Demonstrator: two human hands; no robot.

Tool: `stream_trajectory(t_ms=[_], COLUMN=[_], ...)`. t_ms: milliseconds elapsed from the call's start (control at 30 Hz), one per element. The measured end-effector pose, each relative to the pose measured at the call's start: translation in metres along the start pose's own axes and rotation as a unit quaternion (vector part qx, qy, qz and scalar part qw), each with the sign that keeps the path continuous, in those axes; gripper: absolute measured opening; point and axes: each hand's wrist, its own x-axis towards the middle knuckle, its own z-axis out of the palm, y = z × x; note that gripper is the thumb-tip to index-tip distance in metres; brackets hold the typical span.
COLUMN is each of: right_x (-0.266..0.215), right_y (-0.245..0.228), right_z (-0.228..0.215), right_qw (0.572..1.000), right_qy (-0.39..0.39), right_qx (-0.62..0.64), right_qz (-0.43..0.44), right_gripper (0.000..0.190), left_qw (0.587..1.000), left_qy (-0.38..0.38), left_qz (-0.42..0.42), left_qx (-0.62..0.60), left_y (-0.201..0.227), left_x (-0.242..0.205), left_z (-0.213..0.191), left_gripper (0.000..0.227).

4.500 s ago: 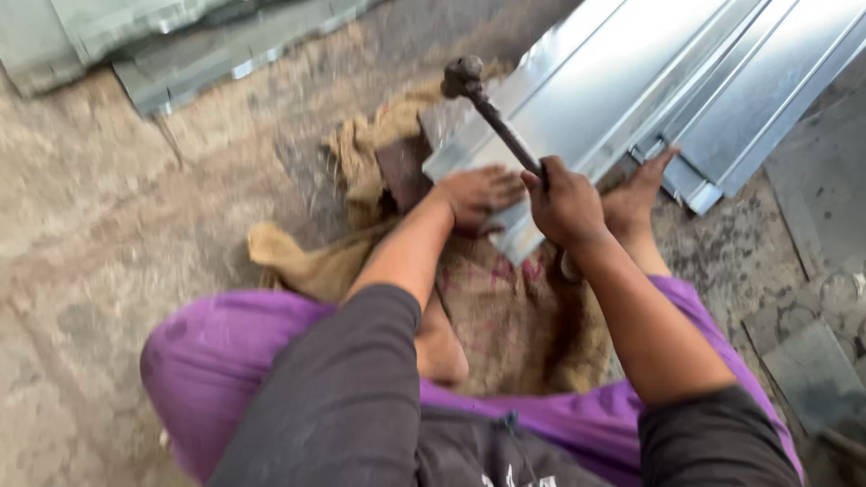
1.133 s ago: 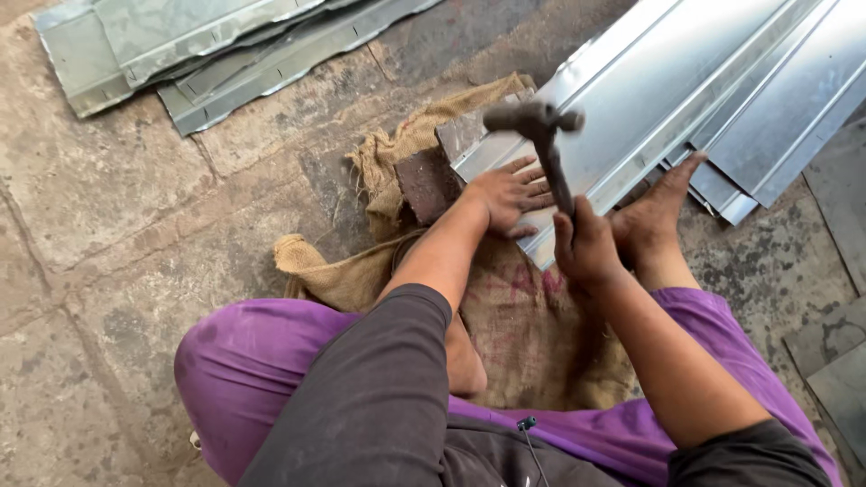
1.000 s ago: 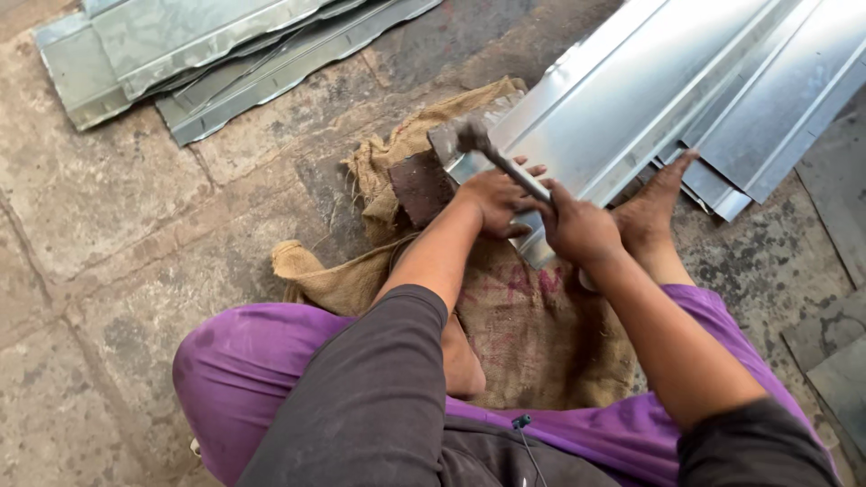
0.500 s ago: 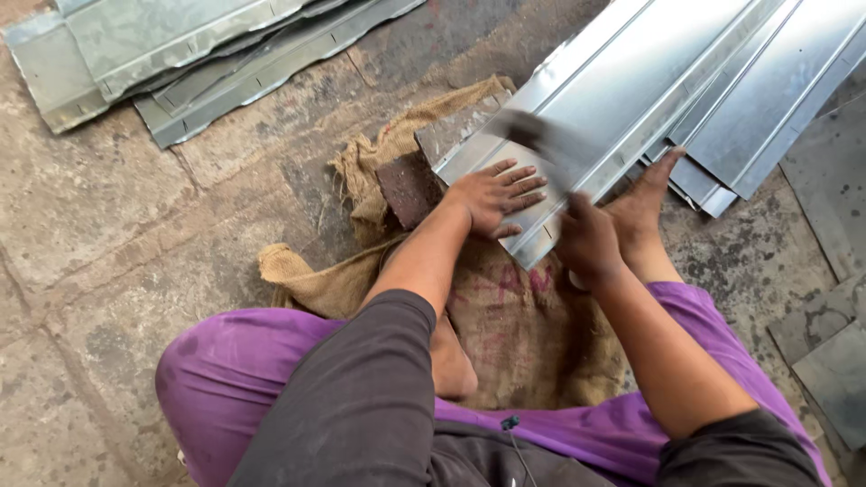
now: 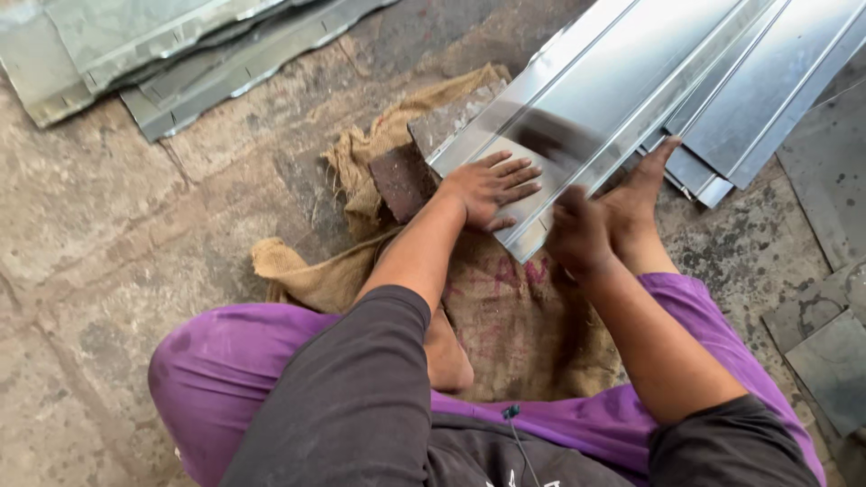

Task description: The person sits on the floor and uses a hammer to strike a long metal sheet resting on a wooden block. They repeatedly hit the sheet to flatten or shape it, then move the finished piece aside and pick up a new sheet to continue the process.

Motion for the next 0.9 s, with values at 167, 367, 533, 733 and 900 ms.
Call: stream_trajectory(t_ms=[167, 367, 533, 733, 900], right_x=[0.02, -0.003, 0.001, 0.007, 0.0], right_y=[0.002, 0.023, 0.017, -0.013, -0.007], right_z=[-0.007, 0.002, 0.008, -0.03, -0.02], right_qw=[0.992, 0.97, 0.973, 0.997, 0.957], right_qy=[-0.007, 0.144, -0.133, 0.067, 0.182], right_qx=[-0.115, 0.167, -0.176, -0.03, 0.193], right_qz=[0.055, -0.099, 0.073, -0.016, -0.114], right_gripper=[0.024, 0.02, 0.028, 0.019, 0.022], left_qw=[1.0, 1.0, 0.999, 0.999, 0.999], left_qy=[0.015, 0.02, -0.027, -0.008, 0.002], left_qz=[0.005, 0.002, -0.035, 0.005, -0.003], left_qx=[0.004, 0.02, -0.016, 0.039, 0.037], left_y=[-0.003, -0.003, 0.01, 0.003, -0.003], left_x=[-0.001, 0.0, -0.005, -0.002, 0.001], left_z=[-0.01, -0.002, -0.012, -0.011, -0.006], left_gripper=[0.081, 0.079, 0.077, 0.082, 0.079])
